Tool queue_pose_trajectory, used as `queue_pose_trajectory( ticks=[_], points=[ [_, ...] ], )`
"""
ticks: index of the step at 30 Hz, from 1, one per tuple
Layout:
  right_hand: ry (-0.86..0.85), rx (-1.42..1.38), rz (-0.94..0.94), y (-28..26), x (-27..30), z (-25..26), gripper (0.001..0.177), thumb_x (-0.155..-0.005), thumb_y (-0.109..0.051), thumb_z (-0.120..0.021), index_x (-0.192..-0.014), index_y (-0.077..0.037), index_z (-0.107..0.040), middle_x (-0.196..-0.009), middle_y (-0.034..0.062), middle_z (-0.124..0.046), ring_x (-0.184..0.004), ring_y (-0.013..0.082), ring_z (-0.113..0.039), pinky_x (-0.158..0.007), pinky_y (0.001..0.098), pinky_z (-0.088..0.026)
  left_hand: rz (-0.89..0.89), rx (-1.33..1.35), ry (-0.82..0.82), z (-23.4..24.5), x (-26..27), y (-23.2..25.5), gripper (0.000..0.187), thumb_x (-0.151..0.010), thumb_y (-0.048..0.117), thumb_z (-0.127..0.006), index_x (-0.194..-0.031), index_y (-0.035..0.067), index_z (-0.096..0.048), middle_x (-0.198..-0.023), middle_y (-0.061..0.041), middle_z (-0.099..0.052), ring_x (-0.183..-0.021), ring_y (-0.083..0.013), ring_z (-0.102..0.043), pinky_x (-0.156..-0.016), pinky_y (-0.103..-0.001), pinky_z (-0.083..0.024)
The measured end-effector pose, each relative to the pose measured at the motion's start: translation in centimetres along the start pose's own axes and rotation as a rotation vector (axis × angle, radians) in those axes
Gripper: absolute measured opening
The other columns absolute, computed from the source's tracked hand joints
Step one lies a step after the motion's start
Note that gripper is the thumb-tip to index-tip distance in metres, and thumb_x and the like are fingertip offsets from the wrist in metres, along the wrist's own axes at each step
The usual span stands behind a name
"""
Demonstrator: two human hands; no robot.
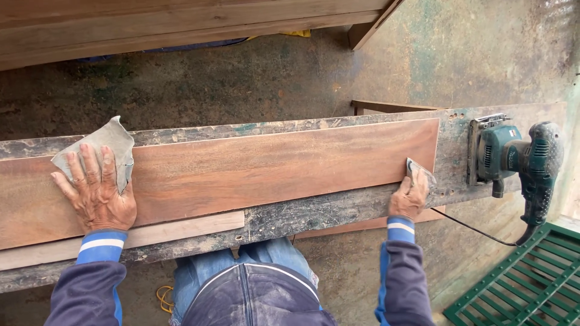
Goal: Sanding a long wooden plank using an orbital sander and manual sandpaper.
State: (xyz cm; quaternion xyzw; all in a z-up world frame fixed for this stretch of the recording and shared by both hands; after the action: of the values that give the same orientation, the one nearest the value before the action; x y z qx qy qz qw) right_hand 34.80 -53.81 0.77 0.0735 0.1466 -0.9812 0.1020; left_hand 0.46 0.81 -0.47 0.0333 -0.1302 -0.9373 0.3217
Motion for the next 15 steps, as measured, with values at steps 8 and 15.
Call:
queue_pose_trajectory(
  ticks=[8,15],
  points=[
    [-0.028,-0.242,0.534,-11.2,8.0,-3.0,0.031,-0.106,-0.006,-0.055,-0.135,-0.01,-0.062,-0.135,0.0163,-0.067,-0.135,0.0338,-0.058,-0.123,0.0537,-0.041,0.023,-0.032,-0.025,-0.4,0.1,-0.4,0.065,-0.114,0.035,-0.056,-0.173,0.016,-0.034,-0.182,-0.017,-0.019,-0.167,-0.0425,-0.009,-0.13,-0.075,-0.004],
    [0.046,0.012,0.123,4.1,-1.5,-1.6,0.025,-0.114,-0.011,-0.056,-0.135,-0.002,-0.066,-0.136,0.0218,-0.065,-0.129,0.0356,-0.06,-0.115,0.0461,-0.048,0.024,-0.02,-0.034,-0.1,-0.3,0.0,0.068,-0.11,0.033,-0.057,-0.171,0.015,-0.034,-0.181,-0.017,-0.018,-0.167,-0.0442,-0.01,-0.128,-0.076,-0.004]
  ],
)
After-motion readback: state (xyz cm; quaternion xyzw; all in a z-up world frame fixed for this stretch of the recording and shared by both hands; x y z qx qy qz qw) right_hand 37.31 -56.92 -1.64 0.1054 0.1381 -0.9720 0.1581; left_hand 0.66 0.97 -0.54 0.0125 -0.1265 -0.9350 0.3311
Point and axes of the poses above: each hand's wrist, its own x-axis away from the middle knuckle, its own z-axis out of the back of the hand, y = z × x, the point moved 1 cm from there along -x, towards the middle knuckle
